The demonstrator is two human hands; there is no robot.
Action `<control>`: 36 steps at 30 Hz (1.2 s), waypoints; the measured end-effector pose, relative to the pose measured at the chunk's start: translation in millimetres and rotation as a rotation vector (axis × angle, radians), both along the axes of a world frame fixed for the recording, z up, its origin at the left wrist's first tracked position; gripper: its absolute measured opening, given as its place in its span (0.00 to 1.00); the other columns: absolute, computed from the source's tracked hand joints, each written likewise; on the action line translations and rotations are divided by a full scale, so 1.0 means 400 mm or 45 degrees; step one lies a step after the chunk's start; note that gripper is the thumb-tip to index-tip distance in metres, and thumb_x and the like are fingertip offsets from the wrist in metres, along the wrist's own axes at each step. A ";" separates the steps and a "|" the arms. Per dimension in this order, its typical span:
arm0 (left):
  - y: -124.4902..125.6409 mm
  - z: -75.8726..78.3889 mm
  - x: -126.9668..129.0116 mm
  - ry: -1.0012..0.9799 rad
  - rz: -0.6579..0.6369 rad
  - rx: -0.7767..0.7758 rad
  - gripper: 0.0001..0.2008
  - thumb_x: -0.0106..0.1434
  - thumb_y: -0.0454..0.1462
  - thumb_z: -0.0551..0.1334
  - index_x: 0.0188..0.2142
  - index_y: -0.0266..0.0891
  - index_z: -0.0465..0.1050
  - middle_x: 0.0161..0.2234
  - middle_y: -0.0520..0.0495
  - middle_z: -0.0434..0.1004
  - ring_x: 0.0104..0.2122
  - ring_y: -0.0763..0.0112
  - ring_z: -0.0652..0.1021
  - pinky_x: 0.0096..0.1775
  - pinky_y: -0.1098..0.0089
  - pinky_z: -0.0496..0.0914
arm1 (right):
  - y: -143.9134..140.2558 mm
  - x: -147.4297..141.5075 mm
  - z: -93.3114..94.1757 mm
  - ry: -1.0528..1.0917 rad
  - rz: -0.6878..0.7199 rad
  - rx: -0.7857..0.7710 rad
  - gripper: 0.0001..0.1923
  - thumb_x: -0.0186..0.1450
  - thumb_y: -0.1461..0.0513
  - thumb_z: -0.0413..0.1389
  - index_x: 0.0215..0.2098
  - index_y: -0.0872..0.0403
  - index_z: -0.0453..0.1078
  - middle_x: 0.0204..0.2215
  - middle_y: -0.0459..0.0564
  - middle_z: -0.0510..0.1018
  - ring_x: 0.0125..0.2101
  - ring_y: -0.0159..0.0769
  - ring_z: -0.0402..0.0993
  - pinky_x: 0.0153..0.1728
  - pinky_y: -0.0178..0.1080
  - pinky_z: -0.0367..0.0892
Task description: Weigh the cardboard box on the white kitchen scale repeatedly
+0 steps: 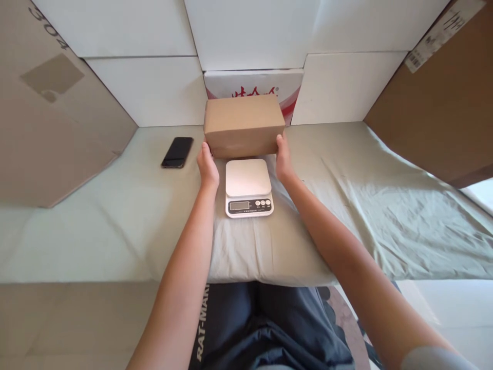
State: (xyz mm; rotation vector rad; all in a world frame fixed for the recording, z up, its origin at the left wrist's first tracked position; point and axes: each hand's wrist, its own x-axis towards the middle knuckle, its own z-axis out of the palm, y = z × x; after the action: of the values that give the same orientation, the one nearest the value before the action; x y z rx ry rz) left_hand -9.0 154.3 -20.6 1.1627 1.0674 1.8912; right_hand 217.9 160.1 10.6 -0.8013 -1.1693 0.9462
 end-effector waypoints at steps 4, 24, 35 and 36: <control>-0.087 0.047 0.024 0.017 0.035 0.076 0.40 0.65 0.69 0.58 0.57 0.41 0.81 0.59 0.37 0.83 0.64 0.55 0.79 0.66 0.60 0.71 | -0.086 0.038 0.059 -0.118 0.007 0.158 0.37 0.66 0.35 0.53 0.67 0.40 0.68 0.70 0.42 0.73 0.76 0.49 0.59 0.81 0.56 0.52; -0.389 0.047 0.044 0.047 0.175 -0.149 0.41 0.65 0.69 0.59 0.61 0.42 0.81 0.62 0.36 0.82 0.67 0.49 0.76 0.67 0.56 0.70 | -0.365 0.018 0.017 -0.040 -0.011 0.011 0.31 0.72 0.39 0.50 0.68 0.38 0.66 0.73 0.46 0.69 0.76 0.52 0.59 0.77 0.59 0.59; -0.373 0.036 0.039 0.078 0.147 -0.177 0.41 0.67 0.67 0.57 0.62 0.40 0.80 0.62 0.35 0.81 0.68 0.50 0.75 0.69 0.56 0.67 | -0.357 0.017 -0.006 0.006 -0.032 -0.049 0.29 0.72 0.42 0.51 0.67 0.40 0.67 0.73 0.47 0.69 0.76 0.52 0.59 0.78 0.59 0.56; -0.371 0.035 0.038 0.086 0.144 -0.180 0.41 0.67 0.68 0.57 0.62 0.40 0.80 0.62 0.35 0.81 0.69 0.49 0.75 0.69 0.55 0.67 | -0.356 0.018 -0.007 0.013 -0.035 -0.052 0.29 0.71 0.42 0.52 0.66 0.40 0.67 0.73 0.47 0.69 0.76 0.52 0.59 0.78 0.60 0.55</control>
State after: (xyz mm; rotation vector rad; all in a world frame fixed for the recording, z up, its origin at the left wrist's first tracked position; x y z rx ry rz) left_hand 6.4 5.9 -6.6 1.1131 1.3071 1.8387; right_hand 225.2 17.8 7.7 -0.8425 -1.1306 0.9527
